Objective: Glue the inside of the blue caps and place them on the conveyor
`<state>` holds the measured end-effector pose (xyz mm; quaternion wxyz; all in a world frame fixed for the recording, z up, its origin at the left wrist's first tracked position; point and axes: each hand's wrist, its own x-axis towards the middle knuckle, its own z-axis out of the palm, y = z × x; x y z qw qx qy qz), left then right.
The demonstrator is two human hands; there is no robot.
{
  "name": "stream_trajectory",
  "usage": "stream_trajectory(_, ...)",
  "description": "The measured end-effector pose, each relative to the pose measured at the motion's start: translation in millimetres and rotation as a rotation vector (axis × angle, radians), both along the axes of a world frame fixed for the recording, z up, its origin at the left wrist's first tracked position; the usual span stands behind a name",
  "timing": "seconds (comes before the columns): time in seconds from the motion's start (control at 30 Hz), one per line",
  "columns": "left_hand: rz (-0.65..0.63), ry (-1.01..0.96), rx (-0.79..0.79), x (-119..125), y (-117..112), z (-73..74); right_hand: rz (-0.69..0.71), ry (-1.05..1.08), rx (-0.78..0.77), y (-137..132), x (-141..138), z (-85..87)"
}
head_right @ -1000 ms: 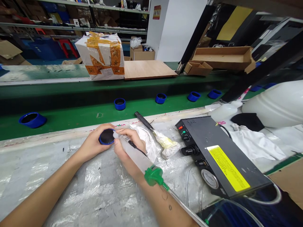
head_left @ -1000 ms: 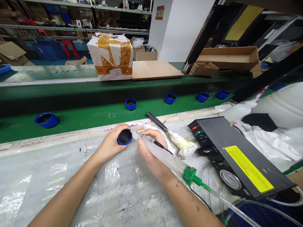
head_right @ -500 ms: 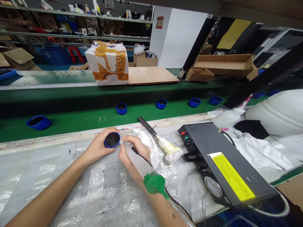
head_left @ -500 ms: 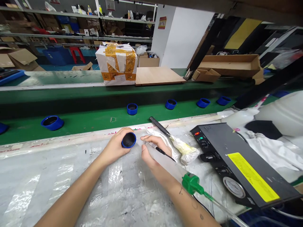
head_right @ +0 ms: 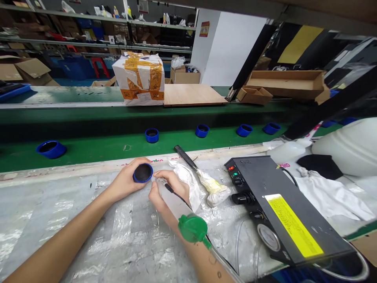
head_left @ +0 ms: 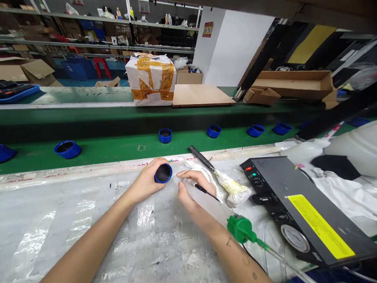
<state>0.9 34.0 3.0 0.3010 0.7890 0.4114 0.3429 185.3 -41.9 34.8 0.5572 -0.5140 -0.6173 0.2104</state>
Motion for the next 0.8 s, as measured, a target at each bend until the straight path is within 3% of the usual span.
stream_trajectory(0.23,0.075,0.040,0.016,-2.2,2.9,-2.1,0.009,0.136,-0.038,-2.1,7.1,-4.2)
stream_trajectory(0.3,0.208,0.096,0.091,-15.4,13.9,-3.5,-0.014,0.158,-0.058,-1.6,9.9,-7.7)
stream_trajectory(0.4,0.524,0.203,0.147,-47.3,39.3,-3.7,-0.036,0.168,-0.073,0.3,11.2,-10.0)
stream_trajectory(0.47,0.730,0.212,0.016,-67.7,54.6,-3.1,-0.046,0.164,-0.079,1.3,10.0,-9.2)
stream_trajectory(0.53,0.858,0.160,-0.120,-79.7,62.3,-3.4,-0.043,0.154,-0.098,1.4,8.3,-7.6)
stream_trajectory(0.63,0.882,0.133,-0.049,-75.7,56.1,-4.4,-0.021,0.166,-0.095,0.2,6.6,-6.3)
stream_trajectory(0.73,0.817,0.349,0.147,-49.9,41.1,-2.5,-0.015,0.201,-0.080,-0.7,7.2,-6.6)
stream_trajectory(0.8,0.702,0.496,0.181,-27.0,38.4,0.8,-0.022,0.217,-0.068,-0.1,8.4,-7.0)
